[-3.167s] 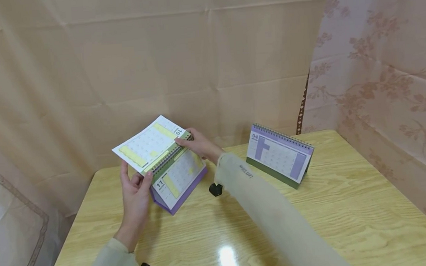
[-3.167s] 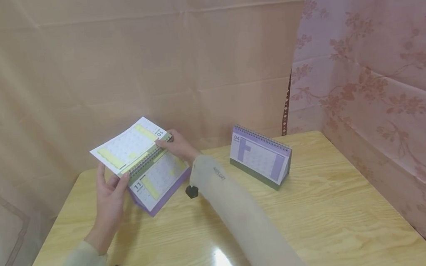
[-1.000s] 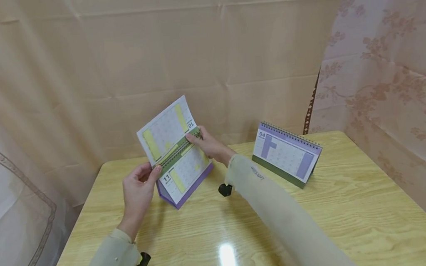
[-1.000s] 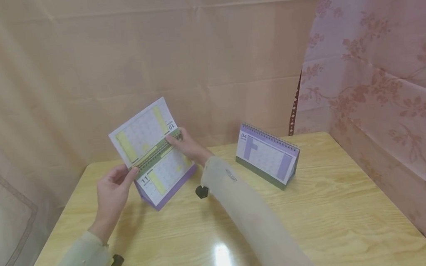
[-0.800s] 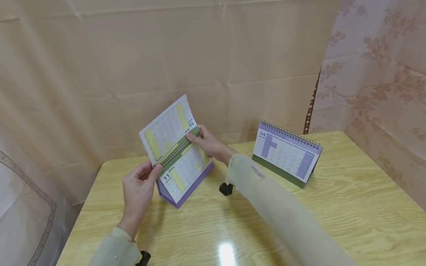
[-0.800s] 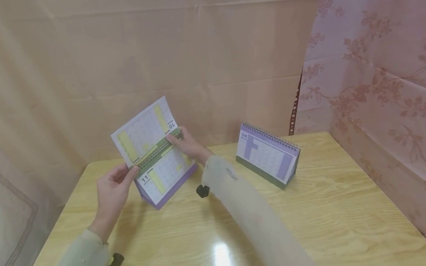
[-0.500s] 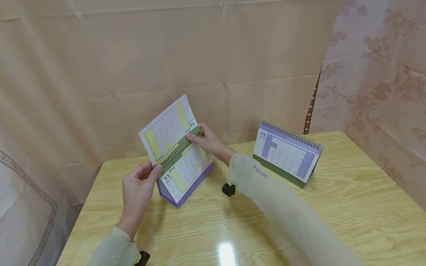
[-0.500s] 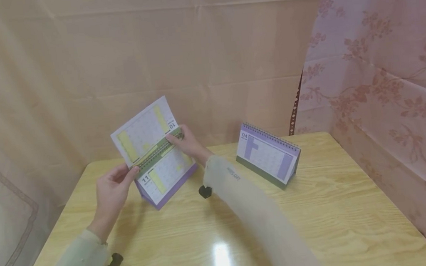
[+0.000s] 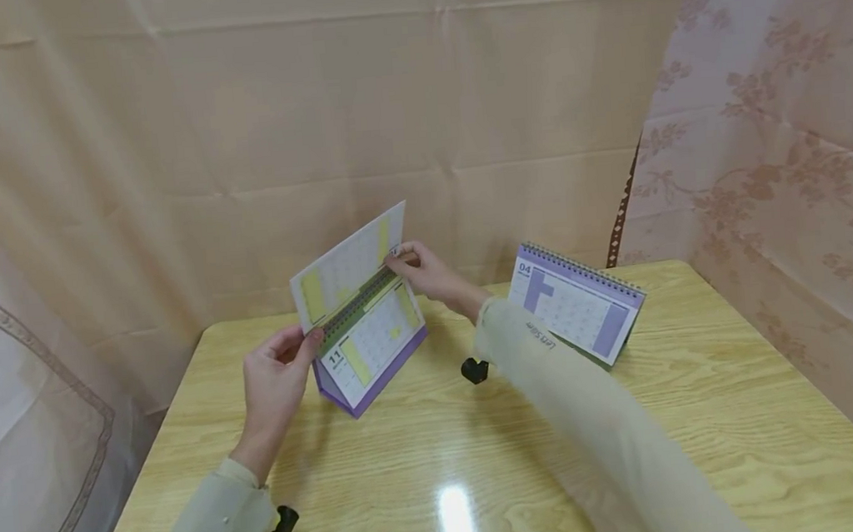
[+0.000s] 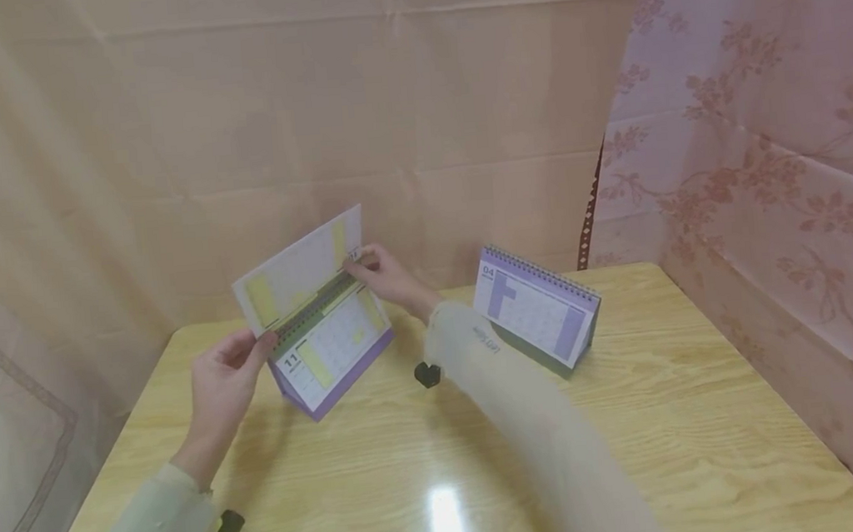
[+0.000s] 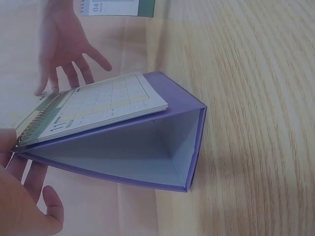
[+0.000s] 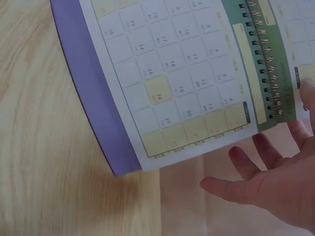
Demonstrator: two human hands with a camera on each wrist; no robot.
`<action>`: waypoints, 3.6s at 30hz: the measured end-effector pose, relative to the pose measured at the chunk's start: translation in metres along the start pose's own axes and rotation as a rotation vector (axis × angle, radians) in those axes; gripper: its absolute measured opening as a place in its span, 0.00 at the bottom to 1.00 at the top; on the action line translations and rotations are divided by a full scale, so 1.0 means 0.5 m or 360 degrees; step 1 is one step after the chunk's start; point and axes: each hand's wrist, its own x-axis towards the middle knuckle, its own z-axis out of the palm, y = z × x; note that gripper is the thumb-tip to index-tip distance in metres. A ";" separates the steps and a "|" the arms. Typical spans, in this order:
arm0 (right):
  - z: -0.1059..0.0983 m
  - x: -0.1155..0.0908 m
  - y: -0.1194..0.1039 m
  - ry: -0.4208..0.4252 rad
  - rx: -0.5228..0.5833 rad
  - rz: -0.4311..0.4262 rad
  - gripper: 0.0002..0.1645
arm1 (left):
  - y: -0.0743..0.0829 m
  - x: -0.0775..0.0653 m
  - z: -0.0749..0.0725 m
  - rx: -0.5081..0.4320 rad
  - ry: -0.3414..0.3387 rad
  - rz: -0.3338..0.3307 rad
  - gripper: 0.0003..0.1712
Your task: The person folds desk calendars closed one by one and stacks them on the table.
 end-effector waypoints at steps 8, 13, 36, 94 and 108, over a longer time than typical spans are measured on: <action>-0.029 -0.016 -0.026 0.0003 -0.0072 0.0118 0.35 | 0.004 -0.002 -0.006 0.0039 -0.0029 -0.0001 0.16; -0.042 -0.023 -0.038 -0.0014 -0.0074 0.0163 0.39 | 0.000 -0.001 -0.009 0.0041 -0.0013 0.0054 0.16; -0.081 -0.035 -0.063 -0.0189 -0.0054 0.0131 0.52 | -0.007 0.003 -0.019 -0.0162 -0.0133 0.0096 0.16; -0.116 -0.063 -0.116 -0.0321 0.0115 0.0280 0.53 | -0.024 -0.001 -0.043 -0.0176 -0.0289 0.0114 0.18; -0.129 -0.065 -0.107 -0.0365 -0.0007 0.0351 0.44 | -0.028 -0.005 -0.051 -0.0129 -0.0341 0.0120 0.19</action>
